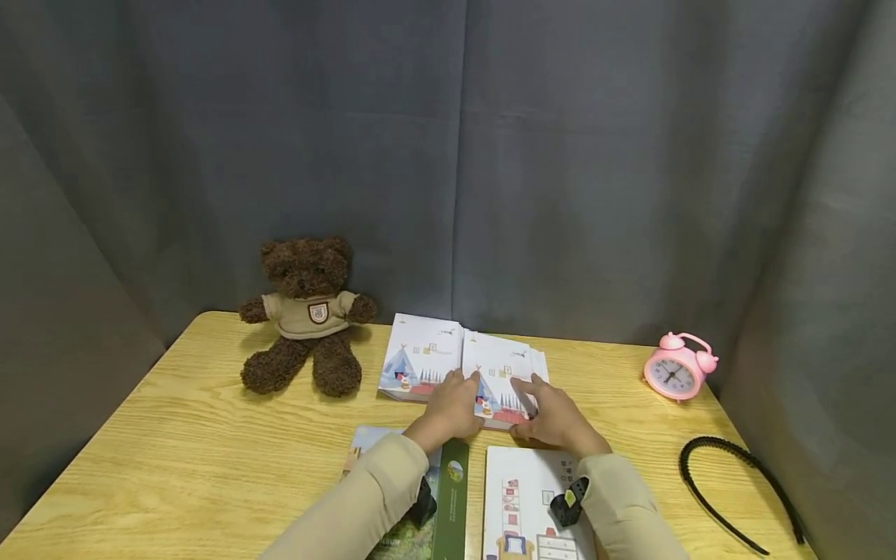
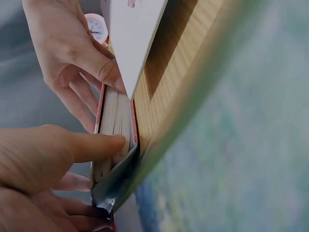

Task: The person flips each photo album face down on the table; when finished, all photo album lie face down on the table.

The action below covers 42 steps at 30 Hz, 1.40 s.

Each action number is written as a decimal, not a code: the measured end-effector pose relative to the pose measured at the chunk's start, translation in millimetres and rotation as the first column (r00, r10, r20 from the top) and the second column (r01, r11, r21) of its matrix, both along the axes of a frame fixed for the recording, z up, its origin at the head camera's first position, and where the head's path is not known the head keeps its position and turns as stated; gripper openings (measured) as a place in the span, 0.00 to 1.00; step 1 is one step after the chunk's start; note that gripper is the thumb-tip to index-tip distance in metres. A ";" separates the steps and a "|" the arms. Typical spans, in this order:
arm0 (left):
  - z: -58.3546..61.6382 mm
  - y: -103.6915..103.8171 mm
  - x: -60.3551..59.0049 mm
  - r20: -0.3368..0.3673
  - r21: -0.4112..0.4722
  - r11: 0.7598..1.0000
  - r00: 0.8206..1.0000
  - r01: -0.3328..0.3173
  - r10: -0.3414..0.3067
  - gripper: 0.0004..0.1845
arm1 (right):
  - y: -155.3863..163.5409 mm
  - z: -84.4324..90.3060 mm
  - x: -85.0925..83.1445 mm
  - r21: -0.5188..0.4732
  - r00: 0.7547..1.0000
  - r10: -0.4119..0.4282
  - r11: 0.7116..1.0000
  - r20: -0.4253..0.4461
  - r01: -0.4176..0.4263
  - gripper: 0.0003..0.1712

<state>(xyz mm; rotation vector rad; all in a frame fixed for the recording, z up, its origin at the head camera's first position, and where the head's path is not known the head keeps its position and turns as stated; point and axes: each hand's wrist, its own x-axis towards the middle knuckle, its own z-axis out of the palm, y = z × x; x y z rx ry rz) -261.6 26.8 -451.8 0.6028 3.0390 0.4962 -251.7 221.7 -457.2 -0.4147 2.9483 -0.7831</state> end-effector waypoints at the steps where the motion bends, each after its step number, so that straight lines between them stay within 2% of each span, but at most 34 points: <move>1: 0.4 -0.1 0.7 -0.005 -0.001 1.000 1.000 0.003 -0.003 0.40 | -0.5 0.7 1.2 0.001 1.000 -0.006 1.000 0.002 0.006 0.48; 7: -0.1 -0.8 4.8 0.020 0.025 1.000 1.000 0.011 -0.012 0.39 | -3.3 0.6 7.5 0.006 0.999 -0.033 0.999 0.004 0.033 0.47; 12: 1.3 -0.3 7.3 0.074 0.127 0.992 0.997 0.007 -0.017 0.39 | -3.2 -0.6 8.9 -0.009 0.998 -0.064 0.998 -0.007 0.064 0.47; 18: 3.0 6.6 10.0 0.180 0.301 0.954 0.982 0.004 -0.060 0.41 | -0.2 -3.4 7.5 -0.041 0.996 -0.092 0.995 -0.015 0.091 0.49; 25: 3.7 10.5 10.5 0.221 0.425 0.904 0.974 -0.046 -0.054 0.46 | -0.4 -3.6 8.8 -0.101 0.994 -0.056 0.994 -0.095 0.046 0.50; 28: 5.4 11.4 12.7 0.191 0.468 0.883 0.979 -0.025 -0.073 0.46 | -1.8 -2.9 10.5 -0.139 0.992 -0.038 0.990 -0.123 0.021 0.51; 31: 7.2 12.6 15.6 0.115 0.475 0.880 0.990 0.016 -0.080 0.45 | -4.8 -2.6 12.1 -0.150 0.989 -0.018 0.989 -0.147 -0.004 0.54; 34: 12.0 14.2 19.4 0.024 0.460 0.886 0.996 0.063 -0.084 0.48 | -8.0 -0.6 13.5 -0.155 0.987 0.009 0.987 -0.162 -0.034 0.58; 39: 23.7 14.7 25.4 -0.094 0.455 0.879 0.990 0.141 -0.110 0.51 | -11.8 5.8 16.3 -0.158 0.984 0.006 0.987 -0.176 -0.034 0.63; 42: 30.4 13.3 27.9 -0.124 0.434 0.884 0.984 0.172 -0.130 0.49 | -13.6 10.4 18.1 -0.138 0.982 -0.016 0.990 -0.189 -0.011 0.64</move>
